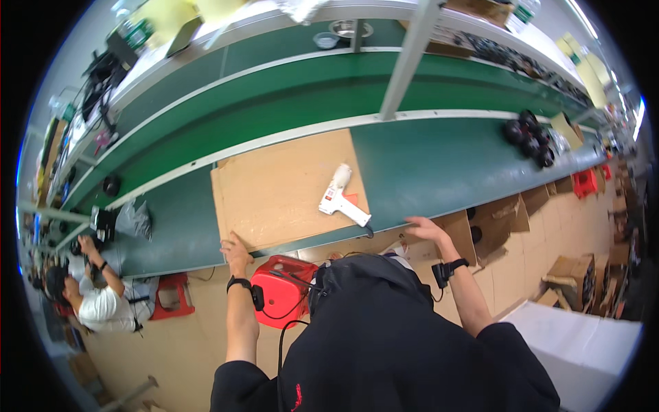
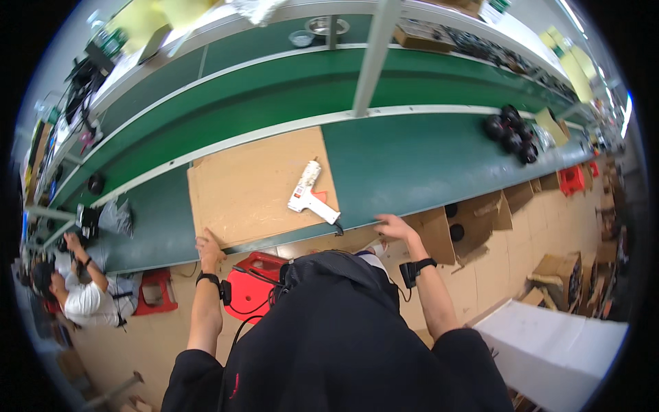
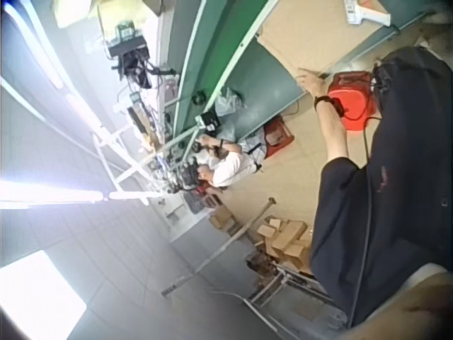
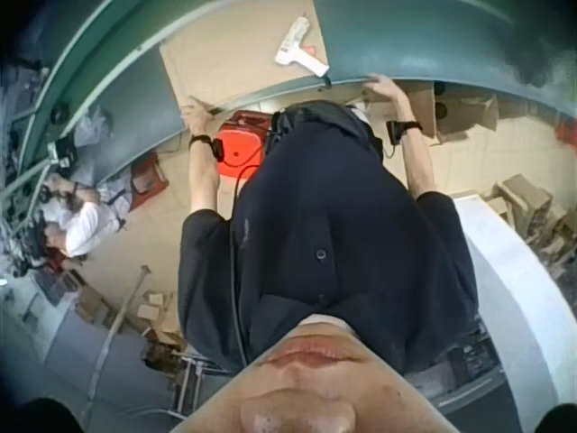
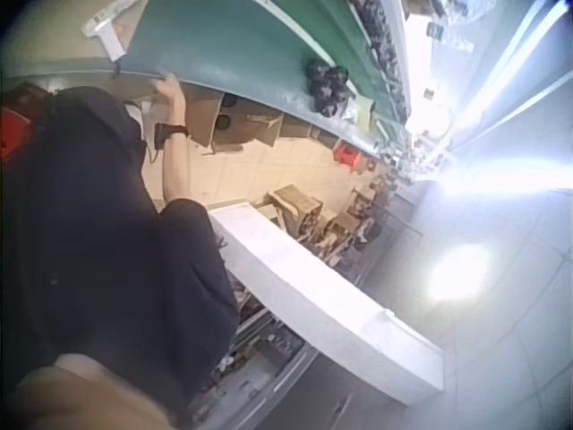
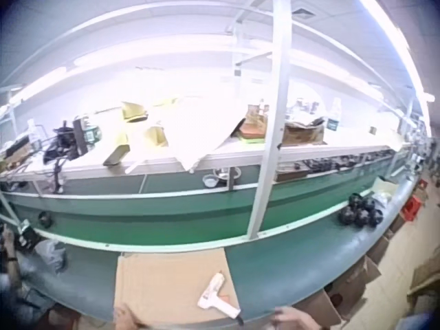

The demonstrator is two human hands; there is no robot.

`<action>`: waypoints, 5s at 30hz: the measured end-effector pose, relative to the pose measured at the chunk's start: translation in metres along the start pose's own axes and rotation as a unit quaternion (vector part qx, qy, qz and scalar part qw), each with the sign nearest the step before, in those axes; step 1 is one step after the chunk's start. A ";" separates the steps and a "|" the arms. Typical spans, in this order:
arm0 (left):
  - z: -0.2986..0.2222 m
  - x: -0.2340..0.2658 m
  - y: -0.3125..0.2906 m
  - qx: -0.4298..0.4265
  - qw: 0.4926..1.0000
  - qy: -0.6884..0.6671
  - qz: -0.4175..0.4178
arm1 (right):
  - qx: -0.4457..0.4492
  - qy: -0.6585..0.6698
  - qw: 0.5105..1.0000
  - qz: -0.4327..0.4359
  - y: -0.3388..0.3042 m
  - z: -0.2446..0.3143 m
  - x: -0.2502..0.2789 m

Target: Using a glue gun to attach wires to circular plastic components on an assembly line.

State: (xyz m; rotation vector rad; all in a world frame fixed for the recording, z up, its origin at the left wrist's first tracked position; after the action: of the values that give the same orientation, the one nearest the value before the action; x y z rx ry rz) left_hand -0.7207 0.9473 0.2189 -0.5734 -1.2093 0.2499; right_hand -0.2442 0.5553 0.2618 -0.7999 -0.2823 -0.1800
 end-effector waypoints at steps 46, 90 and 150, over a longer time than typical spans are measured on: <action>-0.026 0.001 -0.004 0.014 0.973 0.226 -0.042 | 0.375 0.486 0.780 -0.122 -0.210 0.277 -0.024; -0.024 -0.007 0.002 0.029 0.982 0.184 -0.024 | 0.337 0.548 0.766 0.005 -0.211 0.270 -0.027; -0.021 -0.025 -0.002 0.105 0.985 0.050 -0.126 | -0.116 0.183 0.956 -0.198 -0.115 -0.164 -0.082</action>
State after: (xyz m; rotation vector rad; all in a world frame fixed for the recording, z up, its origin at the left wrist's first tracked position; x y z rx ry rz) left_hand -0.7098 0.9284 0.1949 -0.2428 -1.1289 0.1305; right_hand -0.3227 0.3622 0.2054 -0.9181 -0.0668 -0.7431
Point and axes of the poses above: each hand's wrist, its own y-axis towards the middle knuckle, its own x-axis out of the back of the hand, z = x × y, the point moved 6 cm from there along y, towards the middle knuckle, and after that the axes turned 4 degrees about y, right-handed, at the moved point
